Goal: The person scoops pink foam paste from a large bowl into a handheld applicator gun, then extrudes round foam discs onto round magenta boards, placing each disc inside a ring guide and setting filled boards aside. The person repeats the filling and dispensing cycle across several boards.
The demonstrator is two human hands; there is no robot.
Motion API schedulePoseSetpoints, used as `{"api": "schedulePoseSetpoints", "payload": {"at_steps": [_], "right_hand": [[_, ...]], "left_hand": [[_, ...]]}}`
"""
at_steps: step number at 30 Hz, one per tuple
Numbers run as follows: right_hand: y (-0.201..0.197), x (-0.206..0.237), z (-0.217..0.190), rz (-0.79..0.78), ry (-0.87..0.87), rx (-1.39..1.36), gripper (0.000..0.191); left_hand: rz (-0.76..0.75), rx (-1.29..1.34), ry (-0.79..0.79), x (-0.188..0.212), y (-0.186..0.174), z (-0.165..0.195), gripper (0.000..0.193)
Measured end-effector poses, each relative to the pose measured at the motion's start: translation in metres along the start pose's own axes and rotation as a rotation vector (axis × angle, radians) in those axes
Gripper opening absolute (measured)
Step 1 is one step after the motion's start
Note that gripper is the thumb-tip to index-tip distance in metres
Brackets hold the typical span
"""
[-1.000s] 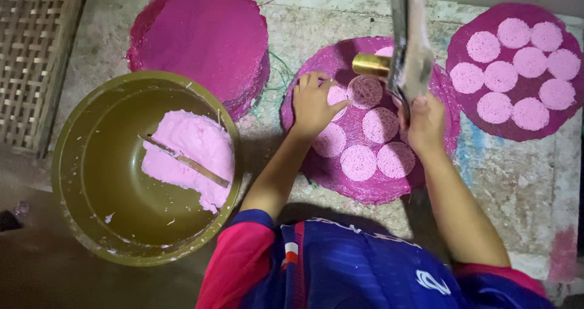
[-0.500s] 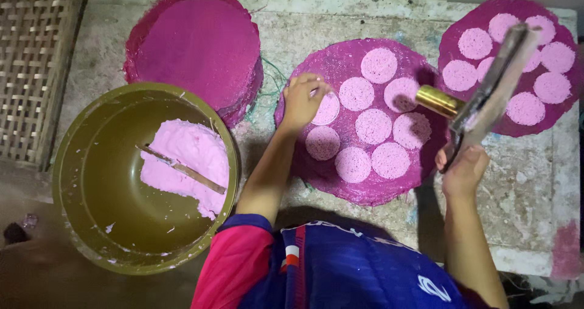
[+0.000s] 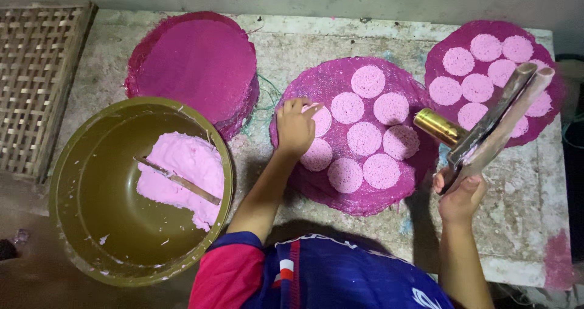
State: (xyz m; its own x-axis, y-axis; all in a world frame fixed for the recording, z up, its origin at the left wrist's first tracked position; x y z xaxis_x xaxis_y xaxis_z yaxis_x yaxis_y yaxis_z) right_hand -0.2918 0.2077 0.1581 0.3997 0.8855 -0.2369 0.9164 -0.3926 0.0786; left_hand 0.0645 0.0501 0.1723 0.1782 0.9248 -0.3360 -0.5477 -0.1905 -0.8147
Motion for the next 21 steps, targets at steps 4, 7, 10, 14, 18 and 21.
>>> {"api": "schedulePoseSetpoints", "payload": {"at_steps": [4, 7, 10, 14, 18, 21], "right_hand": [[-0.003, 0.004, -0.004, 0.003, -0.005, -0.015, 0.094], [-0.006, 0.007, -0.001, 0.025, 0.013, -0.027, 0.094], [-0.009, 0.008, 0.004, 0.035, 0.003, -0.077, 0.090], [-0.015, 0.010, 0.008, 0.049, -0.017, -0.093, 0.089], [-0.021, 0.015, 0.006, 0.070, -0.025, -0.039, 0.090], [-0.023, 0.018, 0.006, 0.078, -0.008, -0.078, 0.088]], "left_hand": [[0.000, 0.037, -0.014, 0.006, -0.005, 0.004, 0.043], [-0.064, 0.023, -0.176, 0.006, 0.001, 0.002, 0.072], [-0.153, -0.053, -0.284, 0.005, 0.009, 0.003, 0.103], [-0.128, -0.060, -0.314, 0.006, 0.010, 0.004, 0.106], [-0.097, -0.031, -0.287, 0.006, 0.007, 0.004, 0.109], [-0.034, -0.035, -0.243, -0.005, 0.002, 0.009, 0.114]]}}
Point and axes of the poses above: each hand's wrist, its own x-axis away from the middle knuckle, its own y-axis out of the palm, z = x × y, the point moved 5 cm from there along -x, towards the middle knuckle, and after that the axes turned 5 degrees about -y, right-handed, at the moved point
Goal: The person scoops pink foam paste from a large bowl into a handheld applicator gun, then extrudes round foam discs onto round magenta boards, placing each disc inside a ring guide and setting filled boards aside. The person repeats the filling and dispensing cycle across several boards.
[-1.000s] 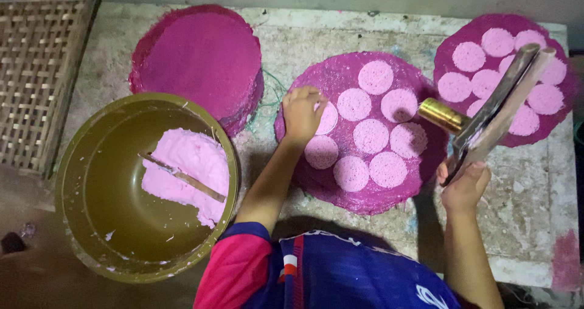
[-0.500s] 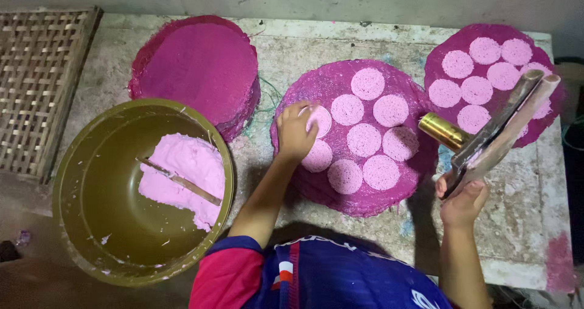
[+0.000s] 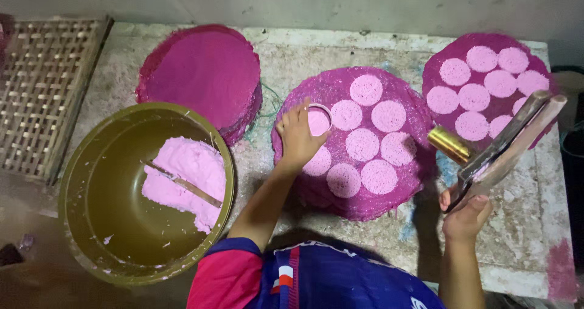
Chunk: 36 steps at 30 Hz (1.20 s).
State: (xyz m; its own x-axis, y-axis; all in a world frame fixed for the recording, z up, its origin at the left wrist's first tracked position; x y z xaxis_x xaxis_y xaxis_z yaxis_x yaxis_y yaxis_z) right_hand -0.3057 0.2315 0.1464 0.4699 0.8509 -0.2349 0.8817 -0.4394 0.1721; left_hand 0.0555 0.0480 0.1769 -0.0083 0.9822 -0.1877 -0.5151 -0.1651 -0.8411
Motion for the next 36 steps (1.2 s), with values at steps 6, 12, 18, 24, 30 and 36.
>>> {"api": "schedulePoseSetpoints", "payload": {"at_steps": [6, 12, 18, 24, 30, 36], "right_hand": [[-0.007, 0.001, 0.005, 0.034, 0.020, 0.054, 0.086], [-0.024, 0.009, 0.012, 0.020, -0.010, -0.017, 0.080], [-0.039, 0.020, 0.014, 0.061, -0.033, -0.025, 0.076], [-0.016, 0.021, 0.001, -0.125, -0.022, 0.047, 0.079], [0.075, 0.030, -0.011, -0.468, 0.576, -0.803, 0.080], [0.166, 0.042, -0.059, -0.933, 0.856, -1.355, 0.084]], "left_hand": [[0.059, -0.032, 0.026, -0.064, -0.011, 0.026, 0.121], [-0.029, -0.137, -0.041, -0.101, -0.008, 0.022, 0.086], [0.061, -0.215, 0.045, -0.092, -0.008, 0.011, 0.047], [-0.091, -0.211, 0.049, -0.080, -0.024, 0.024, 0.050], [-0.656, 0.635, 0.545, 0.001, -0.105, 0.103, 0.089], [-0.566, 0.725, 0.492, 0.080, -0.217, 0.104, 0.094]]}}
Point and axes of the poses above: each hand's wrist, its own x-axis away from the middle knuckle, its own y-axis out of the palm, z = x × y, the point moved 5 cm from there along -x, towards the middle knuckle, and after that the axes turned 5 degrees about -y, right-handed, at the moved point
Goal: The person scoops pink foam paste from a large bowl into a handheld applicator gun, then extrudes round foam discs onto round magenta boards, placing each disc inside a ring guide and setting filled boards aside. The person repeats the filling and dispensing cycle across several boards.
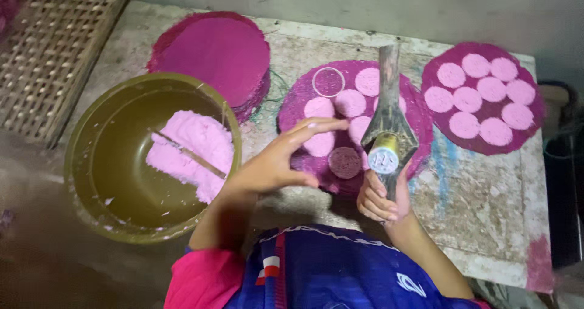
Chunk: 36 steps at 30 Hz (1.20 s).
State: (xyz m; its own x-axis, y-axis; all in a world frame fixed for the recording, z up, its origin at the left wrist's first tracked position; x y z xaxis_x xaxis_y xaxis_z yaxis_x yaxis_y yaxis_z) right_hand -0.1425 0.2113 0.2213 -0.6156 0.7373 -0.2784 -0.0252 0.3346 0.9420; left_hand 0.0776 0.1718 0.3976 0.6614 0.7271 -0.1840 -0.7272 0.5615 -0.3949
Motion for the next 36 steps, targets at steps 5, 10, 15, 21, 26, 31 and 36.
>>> {"api": "schedulePoseSetpoints", "payload": {"at_steps": [5, 10, 15, 21, 26, 31, 36], "right_hand": [[0.043, -0.063, -0.006, 0.103, -0.010, 0.876, 0.074], [0.150, -0.118, 0.021, -0.715, -0.136, 2.135, 0.058], [0.214, -0.201, 0.085, -1.475, -0.229, 2.091, 0.059], [0.203, -0.233, 0.134, -1.292, 0.374, 1.715, 0.047], [0.173, -0.221, 0.165, -1.133, 0.686, 1.526, 0.045], [0.172, -0.234, 0.157, -1.052, 0.475, 1.574, 0.038], [0.174, -0.276, 0.127, -1.450, -0.487, 2.398, 0.025]], "left_hand": [[0.345, -0.414, -0.069, 0.068, -0.029, 0.015, 0.095], [0.046, -0.358, -0.312, 0.096, -0.011, -0.046, 0.042], [-0.077, -0.374, -0.220, 0.137, -0.022, -0.048, 0.037], [-0.129, -0.537, -0.301, 0.190, -0.067, 0.013, 0.030], [0.018, -0.476, -0.263, 0.240, -0.085, 0.013, 0.026], [0.296, -0.276, -0.440, 0.312, -0.143, -0.043, 0.031], [0.405, 0.511, -0.550, 0.377, -0.206, -0.097, 0.041]]}}
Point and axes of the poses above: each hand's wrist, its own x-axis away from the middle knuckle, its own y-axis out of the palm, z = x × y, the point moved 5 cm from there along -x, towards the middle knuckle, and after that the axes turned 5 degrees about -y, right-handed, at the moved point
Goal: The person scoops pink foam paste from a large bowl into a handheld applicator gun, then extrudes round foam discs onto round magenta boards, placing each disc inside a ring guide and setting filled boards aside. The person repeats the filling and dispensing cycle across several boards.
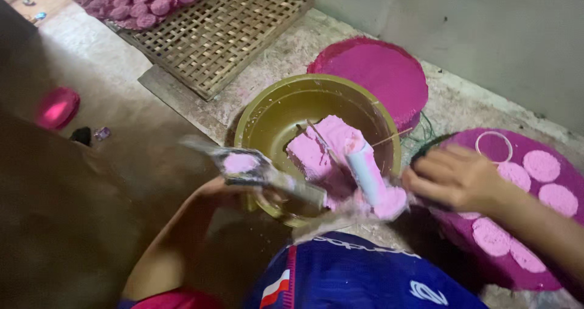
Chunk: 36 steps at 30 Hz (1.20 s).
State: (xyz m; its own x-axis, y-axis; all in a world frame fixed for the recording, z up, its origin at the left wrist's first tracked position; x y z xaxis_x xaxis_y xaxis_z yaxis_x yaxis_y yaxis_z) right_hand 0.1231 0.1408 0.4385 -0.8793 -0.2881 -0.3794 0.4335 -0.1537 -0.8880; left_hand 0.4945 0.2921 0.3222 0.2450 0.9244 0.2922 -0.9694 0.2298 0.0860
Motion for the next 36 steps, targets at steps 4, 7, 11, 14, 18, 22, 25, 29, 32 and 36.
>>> {"api": "schedulePoseSetpoints", "payload": {"at_steps": [4, 7, 11, 14, 18, 22, 25, 29, 32, 36], "right_hand": [[0.013, -0.011, 0.027, 0.087, -0.184, 0.323, 0.019], [0.015, -0.028, 0.032, 0.051, -0.013, 0.268, 0.039], [-0.012, -0.038, 0.011, 0.208, 0.178, -0.068, 0.059], [-0.029, -0.031, -0.007, 0.292, 0.267, -0.225, 0.057], [-0.028, -0.021, -0.018, 0.195, 0.289, -0.241, 0.060], [-0.022, -0.022, -0.023, 0.134, 0.251, -0.184, 0.061], [-0.021, -0.030, -0.026, 0.124, 0.235, -0.096, 0.061], [-0.013, -0.044, -0.030, 0.049, 0.158, 0.088, 0.074], [-0.004, -0.050, -0.031, 0.053, 0.128, 0.046, 0.068], [0.020, -0.050, -0.014, 0.219, 0.325, -0.251, 0.061]], "left_hand": [[-0.367, 0.397, 0.061, -0.053, 0.061, -0.045, 0.049], [-0.309, 0.469, 0.094, -0.081, 0.104, -0.072, 0.037], [0.124, 0.313, -0.174, -0.077, 0.109, -0.090, 0.028], [0.164, 0.260, -0.062, -0.071, 0.110, -0.073, 0.022], [0.154, 0.174, 0.074, -0.072, 0.116, -0.057, 0.016], [0.170, 0.208, 0.072, -0.073, 0.119, -0.054, 0.018], [0.201, 0.196, 0.048, -0.070, 0.117, -0.054, 0.018], [0.198, 0.243, 0.139, -0.067, 0.114, -0.056, 0.018], [0.256, 0.265, 0.149, -0.066, 0.104, -0.068, 0.018], [0.401, 0.217, 0.129, -0.061, 0.076, -0.092, 0.017]]}}
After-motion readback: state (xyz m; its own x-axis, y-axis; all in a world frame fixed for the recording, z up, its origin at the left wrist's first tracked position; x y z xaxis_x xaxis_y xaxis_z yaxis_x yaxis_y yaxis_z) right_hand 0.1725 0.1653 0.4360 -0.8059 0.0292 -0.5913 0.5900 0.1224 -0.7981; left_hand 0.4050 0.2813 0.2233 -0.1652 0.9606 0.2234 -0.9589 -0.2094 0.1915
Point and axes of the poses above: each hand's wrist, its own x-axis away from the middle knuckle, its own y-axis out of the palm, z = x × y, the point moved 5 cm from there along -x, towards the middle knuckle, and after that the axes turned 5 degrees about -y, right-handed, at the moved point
